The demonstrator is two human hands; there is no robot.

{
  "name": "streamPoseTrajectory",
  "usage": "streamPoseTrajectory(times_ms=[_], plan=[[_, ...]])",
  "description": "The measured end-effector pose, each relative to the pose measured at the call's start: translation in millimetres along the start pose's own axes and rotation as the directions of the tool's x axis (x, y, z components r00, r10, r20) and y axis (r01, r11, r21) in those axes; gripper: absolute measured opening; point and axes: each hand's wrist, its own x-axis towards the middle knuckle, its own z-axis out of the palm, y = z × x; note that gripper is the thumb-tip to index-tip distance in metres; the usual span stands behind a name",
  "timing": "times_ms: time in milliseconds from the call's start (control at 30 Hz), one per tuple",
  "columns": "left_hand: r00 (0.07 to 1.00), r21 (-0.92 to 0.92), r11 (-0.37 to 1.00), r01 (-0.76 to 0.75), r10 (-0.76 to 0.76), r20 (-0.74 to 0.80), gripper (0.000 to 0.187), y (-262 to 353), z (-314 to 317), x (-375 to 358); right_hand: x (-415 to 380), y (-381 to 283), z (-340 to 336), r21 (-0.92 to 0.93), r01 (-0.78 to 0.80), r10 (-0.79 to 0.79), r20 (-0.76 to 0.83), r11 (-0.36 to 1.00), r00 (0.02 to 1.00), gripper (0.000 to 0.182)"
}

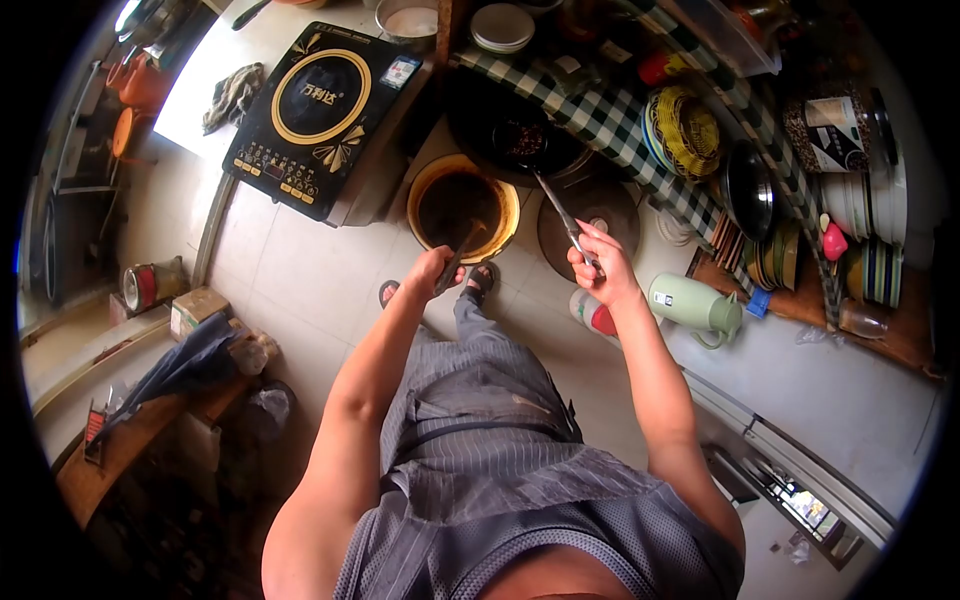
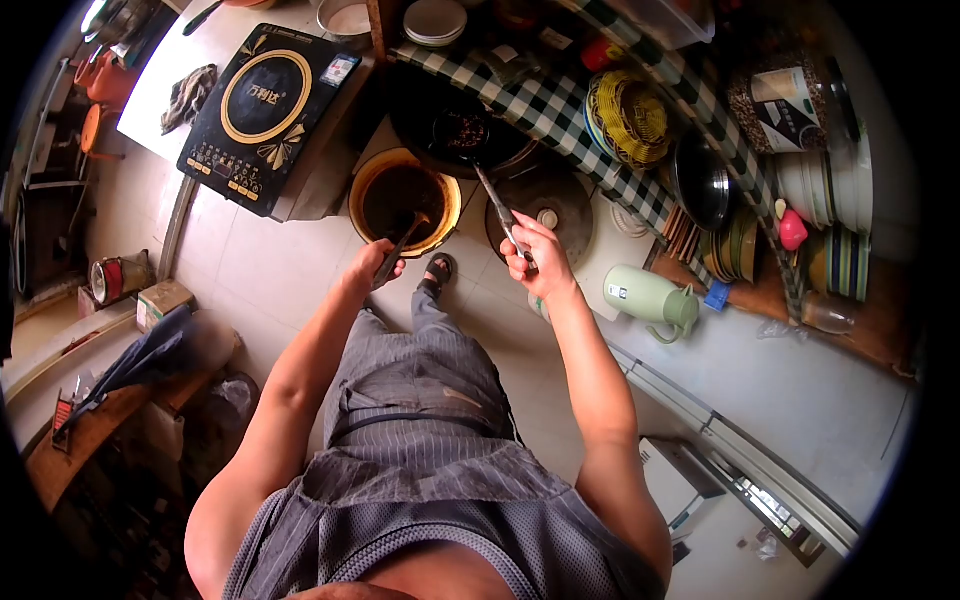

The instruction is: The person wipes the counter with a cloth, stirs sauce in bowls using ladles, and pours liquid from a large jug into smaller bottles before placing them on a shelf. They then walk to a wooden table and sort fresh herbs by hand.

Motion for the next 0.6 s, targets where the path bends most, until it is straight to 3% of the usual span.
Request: streamPoseTrajectory(times_ms=[100,167,467,600], plan=[[1.000,-0.008,1.000,0.022,-0.022,0.010,0.026,-2,-3,6,-23,8,9,-0.029,-0.003,0.003,-0.014,1.000,1.000,0.045],[0.999,-0.017,0.999,0.035,-0.034,0.015,0.024,-3,-3,6,-37,15,11,-0.058,-0.008,0.012,0.057,0.998,0.998,0.048],[1.000,0.003,1.000,0.013,-0.013,0.020,0.025,0,1,-1,-66,63,42,-0.208,-0.057,0.051,-0.034,0.976,0.998,0.053],[0.999,0.003,1.000,0.016,-0.016,0.034,0.026,-1,2,1,-65,88,42,-0.362,0.034,-0.048,-0.031,0.932,0.998,0.054]])
